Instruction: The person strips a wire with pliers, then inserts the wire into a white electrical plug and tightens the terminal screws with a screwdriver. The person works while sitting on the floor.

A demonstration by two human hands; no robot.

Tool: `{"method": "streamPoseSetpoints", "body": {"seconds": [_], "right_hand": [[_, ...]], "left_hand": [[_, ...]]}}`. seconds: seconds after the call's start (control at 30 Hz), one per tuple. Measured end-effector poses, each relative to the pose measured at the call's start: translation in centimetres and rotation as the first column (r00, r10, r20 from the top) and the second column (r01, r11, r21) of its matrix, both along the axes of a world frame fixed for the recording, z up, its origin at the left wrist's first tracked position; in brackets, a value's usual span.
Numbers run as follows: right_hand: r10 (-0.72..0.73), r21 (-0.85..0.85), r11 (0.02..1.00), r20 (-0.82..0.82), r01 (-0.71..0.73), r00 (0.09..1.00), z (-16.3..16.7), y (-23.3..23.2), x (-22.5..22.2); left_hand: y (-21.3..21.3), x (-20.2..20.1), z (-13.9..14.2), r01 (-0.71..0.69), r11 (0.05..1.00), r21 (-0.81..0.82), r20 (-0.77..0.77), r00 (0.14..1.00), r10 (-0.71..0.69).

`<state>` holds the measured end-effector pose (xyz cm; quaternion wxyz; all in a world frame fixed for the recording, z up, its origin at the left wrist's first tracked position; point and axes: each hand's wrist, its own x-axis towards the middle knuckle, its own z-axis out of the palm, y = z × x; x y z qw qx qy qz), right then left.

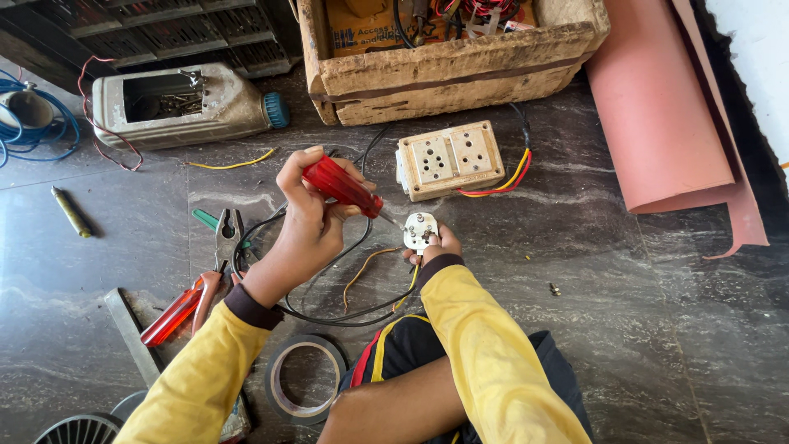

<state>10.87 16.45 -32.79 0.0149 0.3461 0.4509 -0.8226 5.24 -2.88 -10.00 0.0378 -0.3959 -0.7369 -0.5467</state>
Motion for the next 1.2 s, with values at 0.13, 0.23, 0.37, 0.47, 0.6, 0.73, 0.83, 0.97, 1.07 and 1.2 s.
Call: {"method": "streamPoseSetpoints", "body": {"seconds": [0.13, 0.23, 0.37, 0.47, 0.6, 0.73, 0.83, 0.97, 1.07, 1.2], "right_hand": [[-0.015, 0.005, 1.000, 0.038, 0.015, 0.999, 0.0, 0.0, 0.0], [-0.011, -0.008, 1.000, 0.037, 0.011, 0.999, 0.0, 0.1, 0.0], [0.000, 0.021, 1.000, 0.014, 0.000, 1.000, 0.2, 0.0, 0.0], [-0.009, 0.012, 1.000, 0.026, 0.008, 1.000, 0.5, -0.2, 0.0], [-0.015, 0.001, 1.000, 0.026, 0.014, 1.000, 0.5, -0.2, 0.1], [-0.009, 0.013, 1.000, 0.022, 0.009, 1.000, 0.1, -0.1, 0.1], [-0.004, -0.003, 1.000, 0.016, 0.004, 1.000, -0.3, 0.0, 0.1], [-0.021, 0.004, 1.000, 0.034, 0.021, 0.999, -0.5, 0.0, 0.0], [-0.034, 0.014, 0.999, 0.080, 0.033, 0.996, -0.6, 0.0, -0.2], [-0.038, 0.018, 0.999, 0.076, 0.037, 0.996, -0.8, 0.0, -0.2]], "left_hand": [[0.0, 0.1, 0.3, -0.005, 1.000, -0.007, 0.031, 0.999, 0.005], [0.1, 0.1, 0.7, -0.038, 0.999, 0.016, 0.009, 0.999, 0.038], [0.3, 0.1, 0.8, -0.078, 0.996, 0.052, 0.023, 0.997, 0.076], [0.4, 0.1, 0.6, -0.068, 0.997, 0.030, -0.007, 0.998, 0.068], [0.3, 0.4, 0.1, -0.063, 0.997, 0.039, 0.026, 0.998, 0.062], [0.5, 0.5, -0.3, -0.066, 0.997, 0.031, 0.020, 0.998, 0.065], [0.6, 0.4, -0.4, -0.062, 0.997, 0.036, 0.021, 0.998, 0.061], [0.7, 0.5, -0.4, -0.078, 0.997, 0.006, -0.002, 0.997, 0.078], [0.8, 0.9, -0.5, -0.095, 0.995, 0.004, -0.001, 0.995, 0.095], [0.9, 1.6, -0.5, -0.113, 0.994, 0.014, 0.009, 0.994, 0.112]]}}
